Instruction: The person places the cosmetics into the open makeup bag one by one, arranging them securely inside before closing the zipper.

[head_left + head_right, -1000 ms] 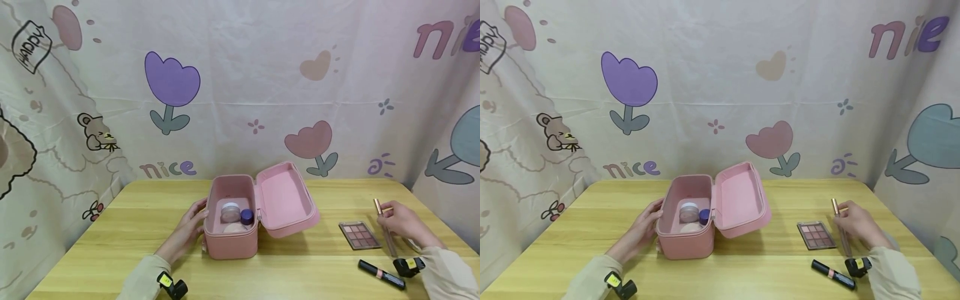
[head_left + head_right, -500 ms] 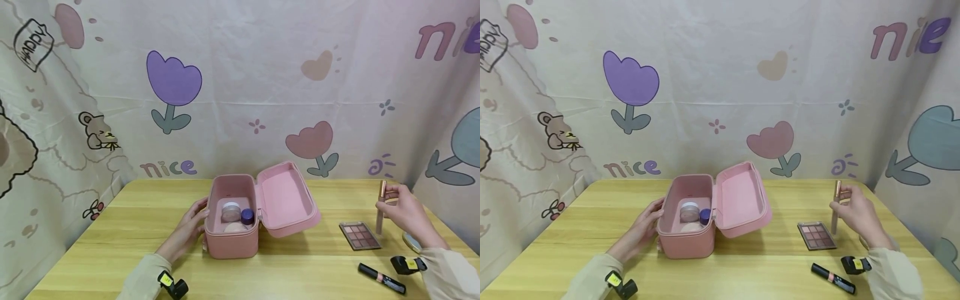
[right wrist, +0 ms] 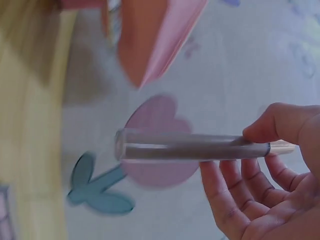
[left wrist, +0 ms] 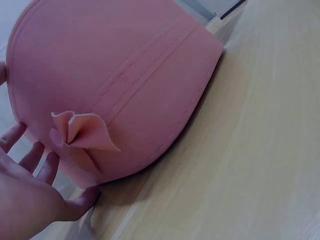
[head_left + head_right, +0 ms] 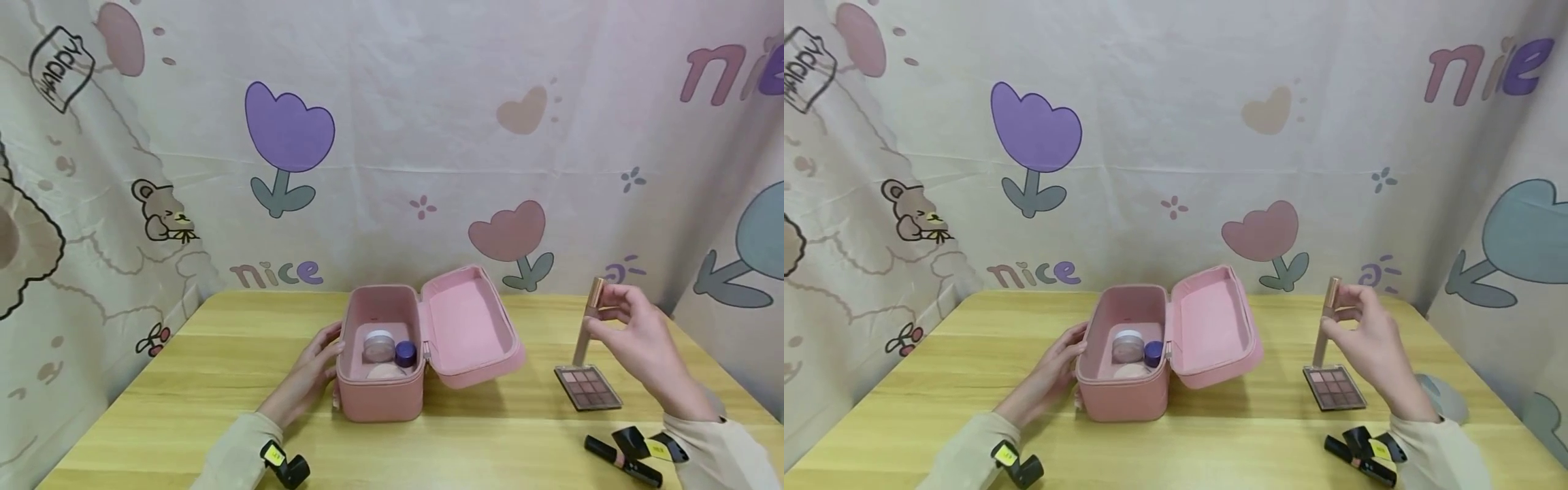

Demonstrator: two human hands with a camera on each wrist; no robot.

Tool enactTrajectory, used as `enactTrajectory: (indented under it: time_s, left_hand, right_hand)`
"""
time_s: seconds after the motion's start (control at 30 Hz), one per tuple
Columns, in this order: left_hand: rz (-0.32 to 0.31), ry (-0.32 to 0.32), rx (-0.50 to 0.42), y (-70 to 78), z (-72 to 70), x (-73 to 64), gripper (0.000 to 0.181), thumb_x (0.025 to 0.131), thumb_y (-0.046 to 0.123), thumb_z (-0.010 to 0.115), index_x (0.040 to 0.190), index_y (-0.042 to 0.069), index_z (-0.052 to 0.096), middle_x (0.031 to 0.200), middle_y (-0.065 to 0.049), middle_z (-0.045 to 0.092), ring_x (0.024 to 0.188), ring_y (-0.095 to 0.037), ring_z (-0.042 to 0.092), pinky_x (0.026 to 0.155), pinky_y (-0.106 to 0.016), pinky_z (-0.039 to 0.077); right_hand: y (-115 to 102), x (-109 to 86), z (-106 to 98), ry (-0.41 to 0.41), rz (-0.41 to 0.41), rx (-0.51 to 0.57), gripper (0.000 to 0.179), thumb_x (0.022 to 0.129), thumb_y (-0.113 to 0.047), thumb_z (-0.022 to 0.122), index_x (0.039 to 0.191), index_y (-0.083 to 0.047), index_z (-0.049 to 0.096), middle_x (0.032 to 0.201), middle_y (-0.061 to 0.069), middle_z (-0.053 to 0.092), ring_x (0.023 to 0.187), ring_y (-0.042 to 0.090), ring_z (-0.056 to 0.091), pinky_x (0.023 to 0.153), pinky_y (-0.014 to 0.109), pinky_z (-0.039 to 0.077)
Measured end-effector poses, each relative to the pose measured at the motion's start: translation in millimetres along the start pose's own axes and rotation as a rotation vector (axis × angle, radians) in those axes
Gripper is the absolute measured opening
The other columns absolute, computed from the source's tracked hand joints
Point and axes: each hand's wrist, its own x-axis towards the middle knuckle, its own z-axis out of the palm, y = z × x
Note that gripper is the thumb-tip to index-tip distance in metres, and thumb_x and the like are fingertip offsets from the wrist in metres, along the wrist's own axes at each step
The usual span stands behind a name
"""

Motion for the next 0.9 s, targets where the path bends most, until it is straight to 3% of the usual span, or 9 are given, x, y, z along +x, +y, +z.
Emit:
enactTrajectory:
  time_s: [0.13,0.3,0.4,0.63,0.9]
  left_hand:
    - [0.012,-0.016,0.002,-0.7,3.7,1.8,0.059,0.097,0.016,0.049,0.148,-0.003,0.025,0.152,-0.021,0.021,0.134,-0.035,0.027,0.1,-0.039,0.036]
    - [0.019,0.003,-0.011,0.0,3.7,2.8,0.058,0.097,0.016,0.05,0.147,-0.001,0.027,0.152,-0.019,0.023,0.133,-0.035,0.028,0.1,-0.039,0.035]
    - [0.022,0.001,-0.008,0.9,3.2,2.2,0.058,0.097,0.016,0.049,0.147,-0.001,0.026,0.153,-0.019,0.022,0.133,-0.035,0.027,0.101,-0.041,0.034]
    - [0.031,-0.001,0.0,-0.1,2.9,-1.3,0.058,0.098,0.015,0.049,0.147,-0.003,0.025,0.153,-0.022,0.021,0.134,-0.036,0.026,0.101,-0.04,0.035]
    - [0.041,-0.003,-0.001,-2.5,1.8,-3.6,0.059,0.097,0.016,0.049,0.147,-0.003,0.024,0.153,-0.022,0.021,0.135,-0.036,0.024,0.102,-0.041,0.033]
  right_hand:
    - [-24.8,1.7,-2.6,0.008,-0.086,-0.007,0.042,0.085,0.001,0.067,0.12,0.006,0.045,0.111,0.023,0.061,0.087,-0.011,0.048,0.08,0.034,0.043]
    - [-63.0,16.1,-0.4,-0.039,-0.211,0.041,0.043,0.082,0.006,0.068,0.119,0.006,0.046,0.105,0.017,0.061,0.088,-0.004,0.053,0.078,0.016,0.04]
    - [-83.9,25.1,5.7,-0.098,-0.254,0.084,0.043,0.081,0.007,0.068,0.117,0.007,0.045,0.101,0.015,0.059,0.088,0.0,0.055,0.077,0.014,0.042]
    - [-109.3,40.5,24.1,-0.223,-0.269,0.126,0.042,0.079,0.009,0.066,0.115,0.007,0.044,0.099,0.015,0.058,0.087,0.021,0.06,0.073,0.02,0.049]
    - [-116.8,49.4,41.5,-0.277,-0.281,0.22,0.051,0.079,0.013,0.063,0.122,0.008,0.037,0.103,0.02,0.056,0.089,0.028,0.059,0.077,0.021,0.048]
